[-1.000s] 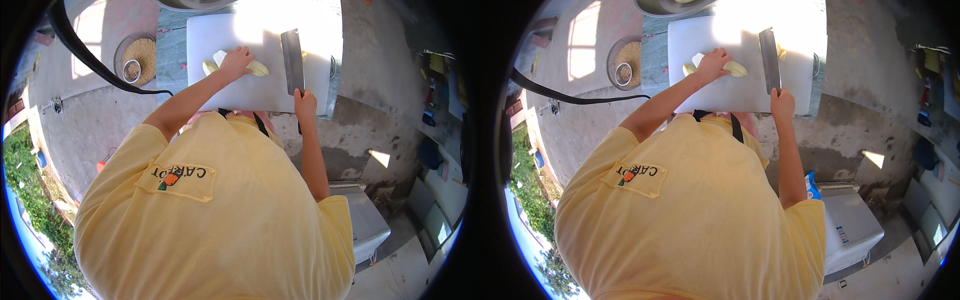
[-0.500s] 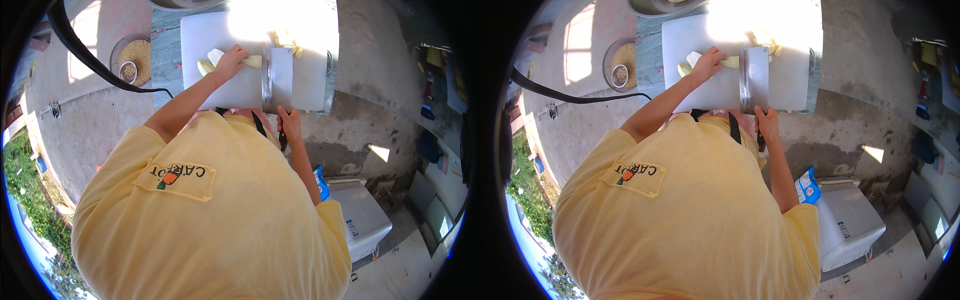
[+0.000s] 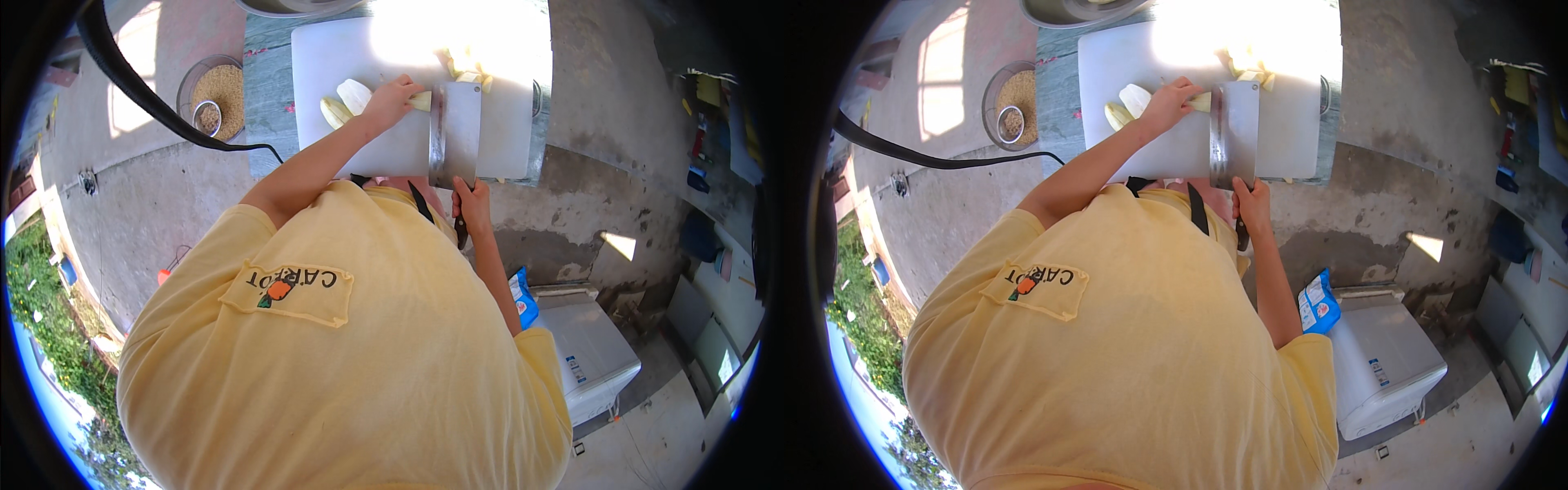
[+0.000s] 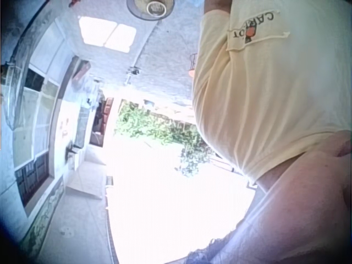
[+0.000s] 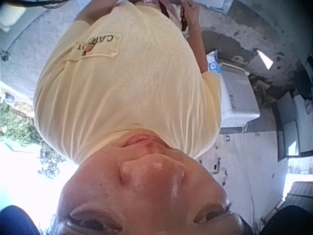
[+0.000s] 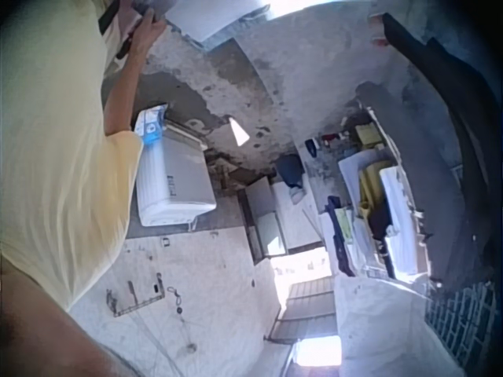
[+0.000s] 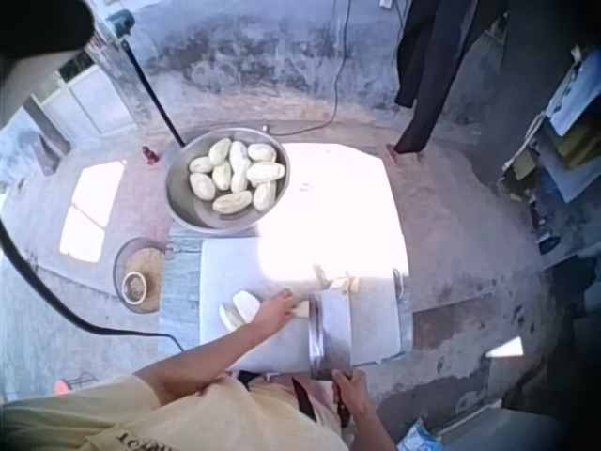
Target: The person peels eggplants using a peeler, discards the peels into a bowl, and then washes the peeled eggplants in a sink. After washing, the person slices the eggplants into smaller pieces on a cutting board using a knife.
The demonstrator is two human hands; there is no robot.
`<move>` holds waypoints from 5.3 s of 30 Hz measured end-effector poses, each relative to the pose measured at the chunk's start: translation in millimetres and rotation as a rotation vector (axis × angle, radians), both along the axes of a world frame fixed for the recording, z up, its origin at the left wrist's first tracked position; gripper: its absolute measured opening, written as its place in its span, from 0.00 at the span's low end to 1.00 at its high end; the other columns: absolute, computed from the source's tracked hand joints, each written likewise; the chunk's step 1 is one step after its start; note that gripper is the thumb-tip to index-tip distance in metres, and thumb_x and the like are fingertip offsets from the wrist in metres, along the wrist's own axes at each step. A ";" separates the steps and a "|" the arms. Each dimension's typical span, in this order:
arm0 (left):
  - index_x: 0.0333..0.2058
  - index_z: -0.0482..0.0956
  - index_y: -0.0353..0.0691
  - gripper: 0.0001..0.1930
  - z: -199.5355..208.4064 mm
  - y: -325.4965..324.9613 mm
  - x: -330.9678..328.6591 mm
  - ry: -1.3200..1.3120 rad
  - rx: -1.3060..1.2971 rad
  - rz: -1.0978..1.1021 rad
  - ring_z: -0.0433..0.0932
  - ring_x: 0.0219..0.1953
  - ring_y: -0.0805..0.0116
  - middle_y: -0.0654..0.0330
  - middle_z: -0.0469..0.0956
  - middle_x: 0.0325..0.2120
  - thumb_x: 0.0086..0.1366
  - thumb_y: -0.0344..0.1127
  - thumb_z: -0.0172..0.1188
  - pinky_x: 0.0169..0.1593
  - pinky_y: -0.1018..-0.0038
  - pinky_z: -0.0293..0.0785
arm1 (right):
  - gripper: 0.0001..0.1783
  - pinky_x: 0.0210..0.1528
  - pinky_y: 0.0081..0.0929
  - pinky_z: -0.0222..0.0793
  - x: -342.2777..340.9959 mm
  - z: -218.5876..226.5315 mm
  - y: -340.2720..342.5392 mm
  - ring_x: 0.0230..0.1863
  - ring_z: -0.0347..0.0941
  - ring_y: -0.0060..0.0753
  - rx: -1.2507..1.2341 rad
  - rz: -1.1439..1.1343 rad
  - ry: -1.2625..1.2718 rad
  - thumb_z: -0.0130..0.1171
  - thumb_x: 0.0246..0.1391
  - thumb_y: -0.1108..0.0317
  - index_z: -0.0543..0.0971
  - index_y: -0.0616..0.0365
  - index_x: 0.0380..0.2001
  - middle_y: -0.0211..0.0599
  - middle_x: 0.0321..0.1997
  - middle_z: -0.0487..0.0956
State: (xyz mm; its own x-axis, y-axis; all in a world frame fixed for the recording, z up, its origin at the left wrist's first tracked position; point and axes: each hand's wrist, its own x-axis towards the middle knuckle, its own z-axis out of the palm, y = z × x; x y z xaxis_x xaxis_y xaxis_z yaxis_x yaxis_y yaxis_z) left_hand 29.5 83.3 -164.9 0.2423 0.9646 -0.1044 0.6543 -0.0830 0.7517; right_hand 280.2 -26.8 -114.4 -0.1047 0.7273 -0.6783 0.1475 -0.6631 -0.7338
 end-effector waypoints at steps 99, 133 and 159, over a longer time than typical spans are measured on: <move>0.40 0.72 0.38 0.17 -6.5 12.6 25.6 0.054 0.062 -0.111 0.74 0.43 0.54 0.55 0.70 0.40 0.50 0.28 0.61 0.45 0.63 0.72 | 0.16 0.13 0.23 0.59 35.2 -4.9 -9.0 0.10 0.61 0.22 -0.085 -0.056 -0.016 0.54 0.57 0.61 0.68 0.57 0.20 0.29 0.13 0.66; 0.49 0.69 0.41 0.31 11.7 -35.7 -52.2 0.238 -0.053 0.202 0.71 0.45 0.54 0.54 0.67 0.40 0.46 0.39 0.70 0.47 0.65 0.72 | 0.15 0.22 0.36 0.66 -34.0 -10.3 70.6 0.17 0.72 0.41 0.545 0.309 -0.539 0.53 0.54 0.63 0.72 0.66 0.22 0.45 0.18 0.75; 0.40 0.74 0.35 0.18 -8.8 -47.4 -64.4 -0.032 0.160 0.217 0.75 0.30 0.63 0.57 0.72 0.35 0.48 0.25 0.65 0.37 0.71 0.75 | 0.15 0.11 0.23 0.56 -52.5 -41.1 46.4 0.09 0.60 0.22 -0.054 0.385 0.059 0.55 0.56 0.64 0.69 0.60 0.19 0.29 0.11 0.66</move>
State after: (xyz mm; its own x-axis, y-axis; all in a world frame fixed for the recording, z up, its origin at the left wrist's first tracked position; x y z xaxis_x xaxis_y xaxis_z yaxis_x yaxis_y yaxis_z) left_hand -34.9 35.9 -173.7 0.0286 0.9979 0.0578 0.6459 -0.0626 0.7608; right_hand 227.6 19.6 -155.5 -0.4033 0.5906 -0.6989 0.3513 -0.6054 -0.7142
